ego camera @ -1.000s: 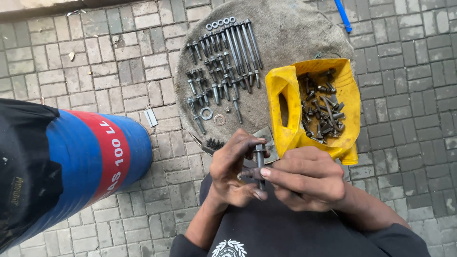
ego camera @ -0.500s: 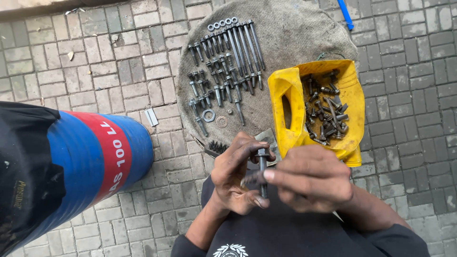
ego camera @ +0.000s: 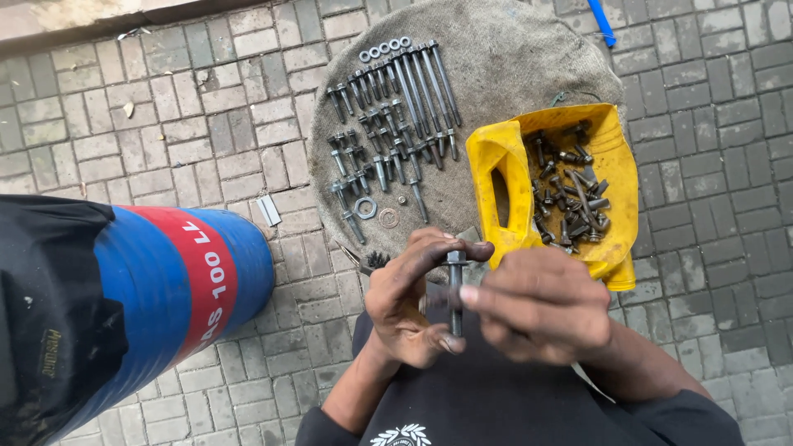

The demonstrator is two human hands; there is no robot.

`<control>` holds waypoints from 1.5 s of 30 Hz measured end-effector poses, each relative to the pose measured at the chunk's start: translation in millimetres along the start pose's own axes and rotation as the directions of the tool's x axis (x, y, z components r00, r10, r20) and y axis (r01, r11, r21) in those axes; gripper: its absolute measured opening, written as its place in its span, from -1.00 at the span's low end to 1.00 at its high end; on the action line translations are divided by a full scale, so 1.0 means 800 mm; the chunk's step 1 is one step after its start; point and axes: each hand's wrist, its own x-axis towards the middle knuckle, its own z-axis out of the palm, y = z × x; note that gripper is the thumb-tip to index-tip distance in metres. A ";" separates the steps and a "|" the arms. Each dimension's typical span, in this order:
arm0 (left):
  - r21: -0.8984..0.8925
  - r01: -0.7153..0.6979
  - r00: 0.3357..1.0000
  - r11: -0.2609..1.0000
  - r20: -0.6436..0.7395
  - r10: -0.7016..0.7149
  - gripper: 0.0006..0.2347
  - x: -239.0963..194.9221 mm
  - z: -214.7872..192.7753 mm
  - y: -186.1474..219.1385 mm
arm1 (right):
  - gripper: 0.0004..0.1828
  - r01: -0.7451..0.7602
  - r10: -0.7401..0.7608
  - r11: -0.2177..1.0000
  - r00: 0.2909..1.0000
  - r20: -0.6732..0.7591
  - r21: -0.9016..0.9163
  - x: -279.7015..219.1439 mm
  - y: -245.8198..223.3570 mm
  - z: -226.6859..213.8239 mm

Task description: The person uses a wire brush to scrub a bolt held in the left hand, rotating it to clean the threads and head. The person then picks up a nut and scrubs it with the brush. The person continues to scrub the bolt and nut repeatedly.

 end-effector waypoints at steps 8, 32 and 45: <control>-0.058 -0.020 1.000 0.998 -0.008 0.020 -0.43 0.001 -0.002 -0.010 | -0.84 0.019 -0.022 0.991 1.000 -0.019 -0.132 -0.006 0.018 0.000; -0.068 0.025 0.999 0.997 -0.026 -0.027 -0.41 0.007 -0.007 -0.005 | -0.82 -0.009 0.003 0.995 0.998 -0.058 -0.098 0.001 0.024 0.015; -0.188 -0.006 0.998 0.982 -0.069 -0.007 -0.36 0.017 -0.001 -0.015 | -0.80 -0.006 0.011 1.000 0.975 -0.222 0.024 0.023 0.031 0.022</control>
